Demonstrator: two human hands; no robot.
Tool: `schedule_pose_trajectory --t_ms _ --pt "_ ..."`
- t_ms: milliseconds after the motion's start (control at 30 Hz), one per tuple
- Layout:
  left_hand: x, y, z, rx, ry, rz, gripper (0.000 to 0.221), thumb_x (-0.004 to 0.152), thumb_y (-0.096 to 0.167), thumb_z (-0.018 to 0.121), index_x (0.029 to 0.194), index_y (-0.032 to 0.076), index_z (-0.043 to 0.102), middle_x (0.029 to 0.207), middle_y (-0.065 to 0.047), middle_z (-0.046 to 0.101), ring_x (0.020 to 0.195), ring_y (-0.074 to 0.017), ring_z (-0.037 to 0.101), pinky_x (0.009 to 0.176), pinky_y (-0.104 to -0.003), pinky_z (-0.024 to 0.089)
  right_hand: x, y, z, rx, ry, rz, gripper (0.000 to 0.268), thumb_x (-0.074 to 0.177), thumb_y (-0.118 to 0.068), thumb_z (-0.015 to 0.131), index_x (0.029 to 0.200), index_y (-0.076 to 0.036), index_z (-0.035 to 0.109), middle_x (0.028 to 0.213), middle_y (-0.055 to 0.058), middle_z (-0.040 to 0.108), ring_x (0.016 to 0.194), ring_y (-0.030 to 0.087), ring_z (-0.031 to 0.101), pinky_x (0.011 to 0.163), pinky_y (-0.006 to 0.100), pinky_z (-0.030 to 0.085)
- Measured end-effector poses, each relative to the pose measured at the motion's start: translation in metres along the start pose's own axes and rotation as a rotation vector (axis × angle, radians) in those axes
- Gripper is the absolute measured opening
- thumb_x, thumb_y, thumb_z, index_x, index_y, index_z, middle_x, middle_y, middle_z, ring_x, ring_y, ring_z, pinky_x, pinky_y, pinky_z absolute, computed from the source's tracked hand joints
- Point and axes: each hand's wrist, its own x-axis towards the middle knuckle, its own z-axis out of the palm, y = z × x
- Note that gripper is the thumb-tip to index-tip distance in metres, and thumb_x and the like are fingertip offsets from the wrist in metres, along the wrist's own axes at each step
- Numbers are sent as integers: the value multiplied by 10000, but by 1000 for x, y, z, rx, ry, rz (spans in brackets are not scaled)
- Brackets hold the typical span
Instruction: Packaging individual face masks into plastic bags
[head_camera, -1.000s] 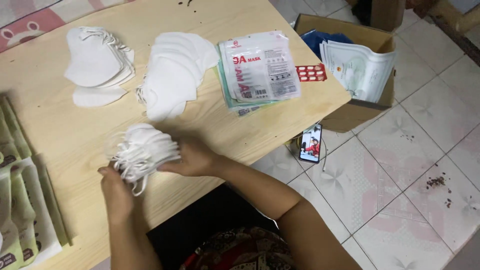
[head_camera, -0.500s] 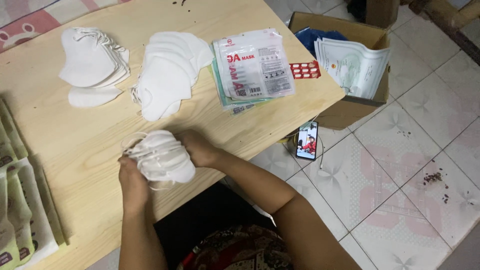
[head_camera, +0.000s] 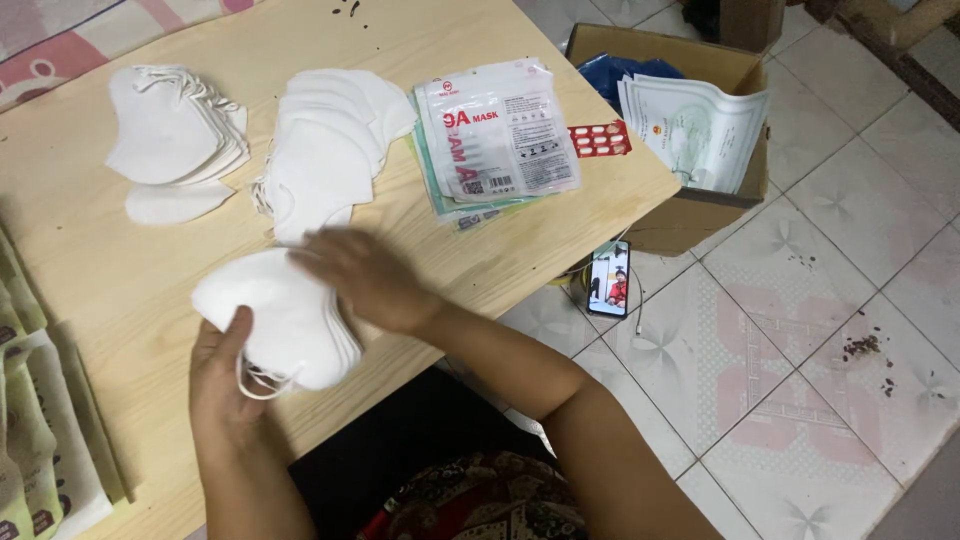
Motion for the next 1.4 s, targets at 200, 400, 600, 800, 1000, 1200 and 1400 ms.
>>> schedule_pose_trajectory --t_ms 200,400,600,800,1000,1200,1400 --pt "17 -3 -10 -230 -82 -35 511 956 177 599 1461 139 527 1313 -170 665 1127 -302 695 1015 -526 560 16 77 0 28 159 448 363 1011 -224 593 1370 -179 629 1333 61 656 1390 289 541 1183 448 406" --pt "25 -22 -19 -233 -62 -91 492 929 120 614 1419 107 569 1218 -189 694 1054 -308 712 948 -523 578 32 110 23 -132 -69 764 908 818 -420 850 1561 -128 418 1429 163 580 1323 383 553 1090 490 489" --pt "49 -51 -37 -227 -79 -103 598 921 56 644 1495 46 477 1266 -254 656 1098 -393 682 948 -571 541 50 93 2 -172 -88 927 828 808 -340 866 1515 -179 465 1251 121 641 1196 350 614 980 502 524" --pt "49 -53 -28 -125 -58 -55 635 940 32 648 1535 28 424 1332 -250 626 1144 -374 661 964 -542 539 45 105 2 257 502 767 152 862 -176 832 996 -206 766 736 50 602 723 208 602 686 320 500" --pt "48 -55 -21 -122 -66 -67 606 974 71 647 1540 42 431 1354 -239 624 1174 -363 651 978 -528 534 28 90 -36 972 410 991 192 910 -102 813 998 -116 643 676 -78 530 536 55 572 447 170 510" --pt "28 -16 0 -118 27 -117 605 1052 306 539 1551 8 370 1495 -272 487 1391 -415 476 1136 -600 375 29 -5 -43 1086 47 1079 247 875 -21 784 1094 42 689 802 107 637 604 198 696 418 321 644" --pt "30 -27 0 44 40 -76 603 992 193 670 1523 32 434 1297 -276 628 1123 -381 667 912 -520 566 2 -2 0 985 43 1009 446 879 -95 816 1289 -5 667 1084 318 691 746 322 754 491 367 667"
